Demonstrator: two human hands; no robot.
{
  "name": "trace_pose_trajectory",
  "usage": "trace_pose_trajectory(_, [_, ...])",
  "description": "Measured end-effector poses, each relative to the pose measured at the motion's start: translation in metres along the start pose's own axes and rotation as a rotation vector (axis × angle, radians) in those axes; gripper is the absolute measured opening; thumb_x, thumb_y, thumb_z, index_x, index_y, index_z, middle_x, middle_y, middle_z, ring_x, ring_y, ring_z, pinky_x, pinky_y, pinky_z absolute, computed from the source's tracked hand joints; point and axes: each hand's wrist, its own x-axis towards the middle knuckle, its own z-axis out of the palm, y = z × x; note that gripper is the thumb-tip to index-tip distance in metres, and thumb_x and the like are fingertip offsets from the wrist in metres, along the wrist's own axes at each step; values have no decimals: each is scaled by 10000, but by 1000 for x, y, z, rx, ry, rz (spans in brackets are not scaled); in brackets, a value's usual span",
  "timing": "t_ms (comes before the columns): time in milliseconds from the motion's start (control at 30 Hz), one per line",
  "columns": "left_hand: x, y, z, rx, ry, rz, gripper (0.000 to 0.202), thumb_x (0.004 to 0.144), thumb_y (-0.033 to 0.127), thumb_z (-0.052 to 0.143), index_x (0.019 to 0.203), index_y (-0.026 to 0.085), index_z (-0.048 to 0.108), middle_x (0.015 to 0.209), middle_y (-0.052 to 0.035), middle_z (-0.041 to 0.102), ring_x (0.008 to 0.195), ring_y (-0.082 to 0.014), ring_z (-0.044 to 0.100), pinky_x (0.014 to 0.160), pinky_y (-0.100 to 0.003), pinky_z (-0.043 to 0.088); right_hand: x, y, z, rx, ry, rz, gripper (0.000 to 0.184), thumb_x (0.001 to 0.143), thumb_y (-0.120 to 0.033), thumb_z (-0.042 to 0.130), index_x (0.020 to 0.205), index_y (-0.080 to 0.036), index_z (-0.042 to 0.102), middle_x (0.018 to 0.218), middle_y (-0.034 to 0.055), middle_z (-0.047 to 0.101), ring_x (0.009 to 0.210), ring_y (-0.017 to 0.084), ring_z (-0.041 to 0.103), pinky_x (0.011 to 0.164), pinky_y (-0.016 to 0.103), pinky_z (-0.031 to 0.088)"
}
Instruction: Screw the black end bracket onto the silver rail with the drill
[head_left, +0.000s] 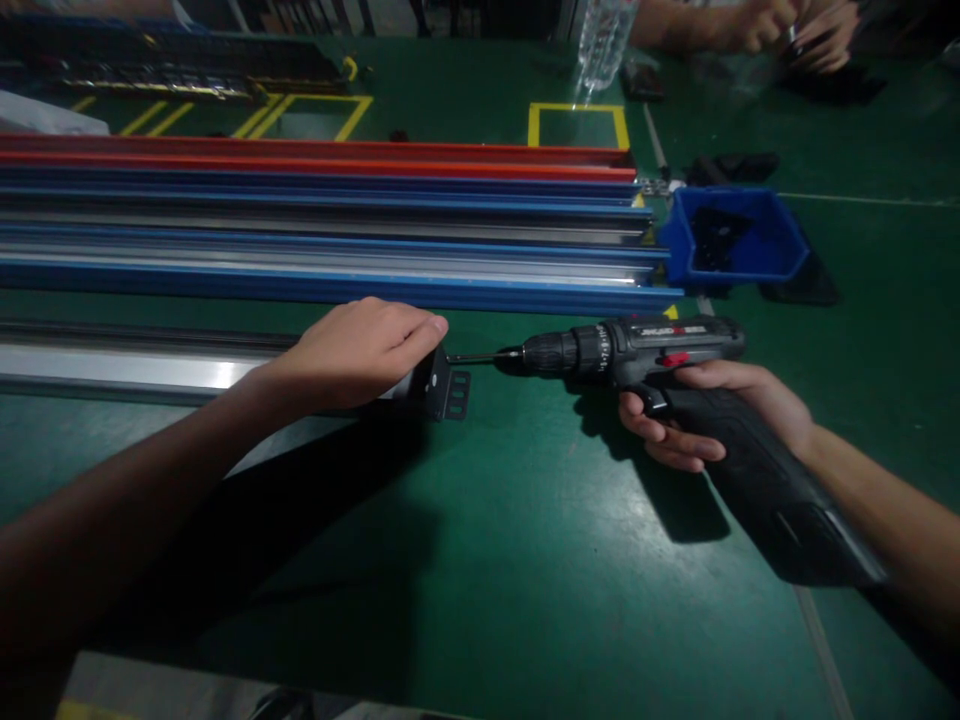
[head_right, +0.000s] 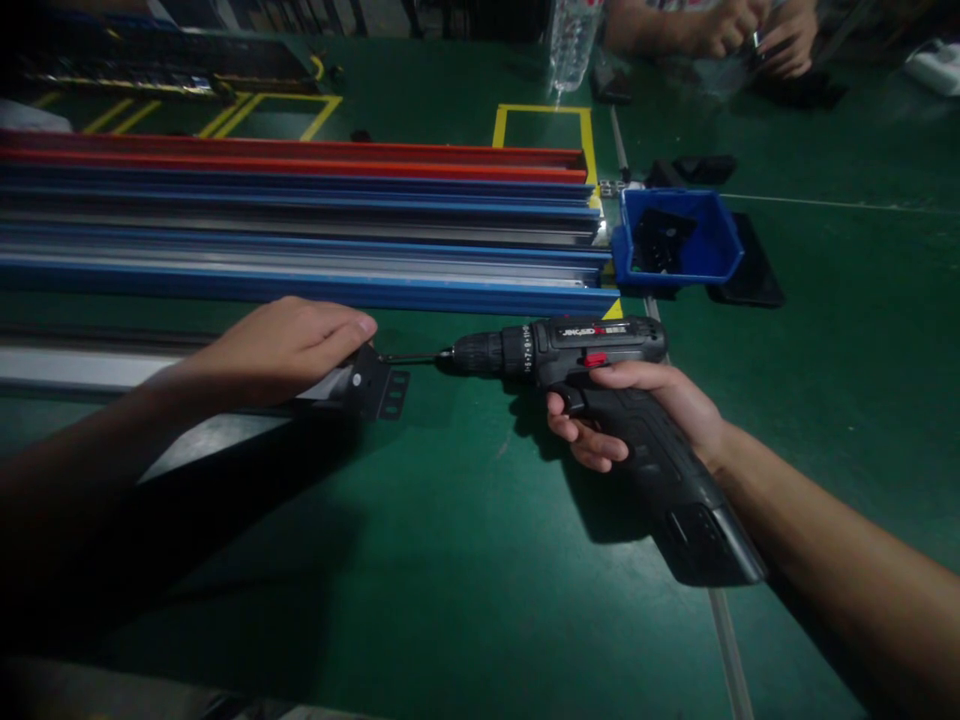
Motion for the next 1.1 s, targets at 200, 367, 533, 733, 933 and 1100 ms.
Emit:
trace_pose_trajectory(200, [0,0,0,8,3,10,577,1014,535,230,935,239,718,1060,-48,774,910,-269,676,762,-334,440,1,0,2,-11,-10,-23,395,939,-342,540,1103,-8,675,903,131,677,539,93,576,615,254,545])
trace_pose_trajectory(367, [0,-2,2,-10,-2,11,585,1011,532,229,1000,247,740,1137,-55,767,987,-299,676,810,-361,463,0,-1,5,-16,2,-14,391,927,-337,553,1096,-13,692,890,122,678,547,93,592,614,249,539])
trace_pose_trajectory(533, [1,-5,4,-12,-6,19,566,1010,528,239,1044,254,733,1163,-52,759,1015,-305,674,846,-374,472,-1,-1,5,-14,12,-4,395,932,-336,552,1107,-12,694,904,124,681,554,96,604,624,255,539])
trace_pose_trajectory(733, [2,-5,3,17,-20,34,535,1006,490,246,885,233,700,1017,-57,762,896,-279,669,771,-366,462,-1,-1,6,-57,42,1,378,919,-357,559,1093,-41,672,892,105,672,532,84,564,601,250,523])
trace_pose_trajectory(933, [0,-2,2,-2,-4,16,559,1007,517,236,863,228,693,987,-63,746,880,-272,659,769,-374,455,-3,-3,8,-140,146,38,327,895,-391,554,1048,-111,628,841,55,634,470,75,466,547,269,487])
trace_pose_trajectory(1100, [1,-3,3,-12,-8,42,555,1004,491,235,897,216,704,1041,-83,746,966,-304,673,836,-408,464,-4,-2,6,-63,96,14,373,911,-354,535,1072,-46,671,865,102,663,502,82,539,586,258,518])
